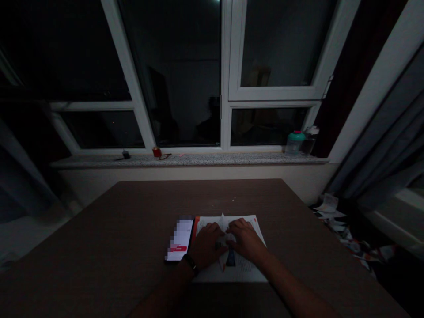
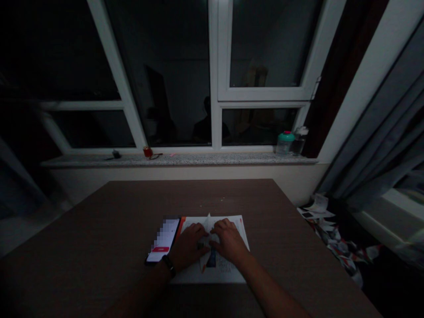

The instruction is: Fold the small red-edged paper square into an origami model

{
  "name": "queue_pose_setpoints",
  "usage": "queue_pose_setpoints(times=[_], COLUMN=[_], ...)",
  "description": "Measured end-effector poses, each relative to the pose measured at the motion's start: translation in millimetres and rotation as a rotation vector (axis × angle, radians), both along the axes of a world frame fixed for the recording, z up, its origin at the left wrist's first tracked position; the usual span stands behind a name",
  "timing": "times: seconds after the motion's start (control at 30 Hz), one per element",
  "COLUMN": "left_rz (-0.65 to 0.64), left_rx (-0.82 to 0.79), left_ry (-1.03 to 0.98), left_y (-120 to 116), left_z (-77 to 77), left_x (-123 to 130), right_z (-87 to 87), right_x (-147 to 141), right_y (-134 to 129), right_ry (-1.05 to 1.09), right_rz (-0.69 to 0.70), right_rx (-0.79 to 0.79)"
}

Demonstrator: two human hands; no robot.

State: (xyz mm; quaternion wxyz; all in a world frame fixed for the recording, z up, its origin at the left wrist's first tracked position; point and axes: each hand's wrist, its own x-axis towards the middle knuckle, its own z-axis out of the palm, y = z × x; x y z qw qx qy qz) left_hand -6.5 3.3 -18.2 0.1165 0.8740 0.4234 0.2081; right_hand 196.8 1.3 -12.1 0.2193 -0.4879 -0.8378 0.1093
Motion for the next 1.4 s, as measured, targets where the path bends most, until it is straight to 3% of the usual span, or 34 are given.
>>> queue_pose_setpoints(times=[0.53, 1.07, 1.4], left_rz=[-0.051, -0.092, -0.007], left_rx=[0.036, 0.025, 0.024], left_ry=[0.033, 0.031, 0.070], left_y=[-1.1, 4.0, 7.5], left_z=[5.0, 3.5, 8.0], left_x=[-2.7, -8.1, -12.4], right_z=[9.4, 3.1, 1.4], right_x=[6.1, 6.0, 4.6], right_y=[-8.0, -5.9, -3.0], right_ry=[-0.016, 0.004, -0.002], right_rz=[0.136, 0.079, 0.129], right_rx=[-0.031, -0.039, 0.038])
